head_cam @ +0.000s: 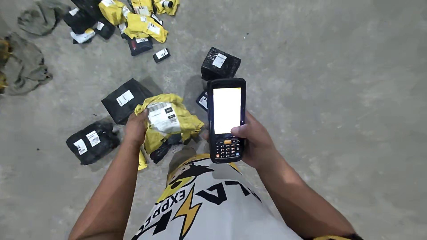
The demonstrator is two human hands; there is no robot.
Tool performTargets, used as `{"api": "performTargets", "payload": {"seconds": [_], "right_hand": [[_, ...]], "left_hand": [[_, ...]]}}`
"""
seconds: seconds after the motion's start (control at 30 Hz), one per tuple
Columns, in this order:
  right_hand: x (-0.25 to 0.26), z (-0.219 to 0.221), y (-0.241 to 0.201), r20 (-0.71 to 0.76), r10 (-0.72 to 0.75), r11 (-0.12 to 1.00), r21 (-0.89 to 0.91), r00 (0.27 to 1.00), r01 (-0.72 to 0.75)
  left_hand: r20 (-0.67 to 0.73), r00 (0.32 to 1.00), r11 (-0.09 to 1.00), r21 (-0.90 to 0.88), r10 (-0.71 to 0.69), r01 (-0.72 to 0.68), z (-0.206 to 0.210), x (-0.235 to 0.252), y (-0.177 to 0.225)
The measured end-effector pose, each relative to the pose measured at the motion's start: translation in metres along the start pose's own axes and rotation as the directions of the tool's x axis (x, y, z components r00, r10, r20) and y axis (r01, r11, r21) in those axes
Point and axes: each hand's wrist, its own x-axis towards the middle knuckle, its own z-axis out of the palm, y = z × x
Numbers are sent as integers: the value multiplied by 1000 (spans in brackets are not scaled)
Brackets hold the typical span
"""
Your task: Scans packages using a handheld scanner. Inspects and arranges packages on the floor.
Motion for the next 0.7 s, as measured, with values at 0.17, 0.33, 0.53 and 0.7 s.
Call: {"api": "performTargets", "payload": {"seconds": [0.17,0.33,0.53,0.7], "right_hand": [[-15,-3,-3,79,-40,999,35,996,37],[-19,3,-2,169,-1,996,91,986,-15],[-18,18,5,262,79,991,86,962,-105],[-17,27,5,324,73,993,67,943,-100]], "left_hand": [[113,983,982,-138,142,-126,37,-21,52],[210,950,952,-251,232,-177,48,-19,63],[220,946,961,-197,237,-195,57,-30,80],[216,958,969,-201,188,-145,63,-37,88]]}}
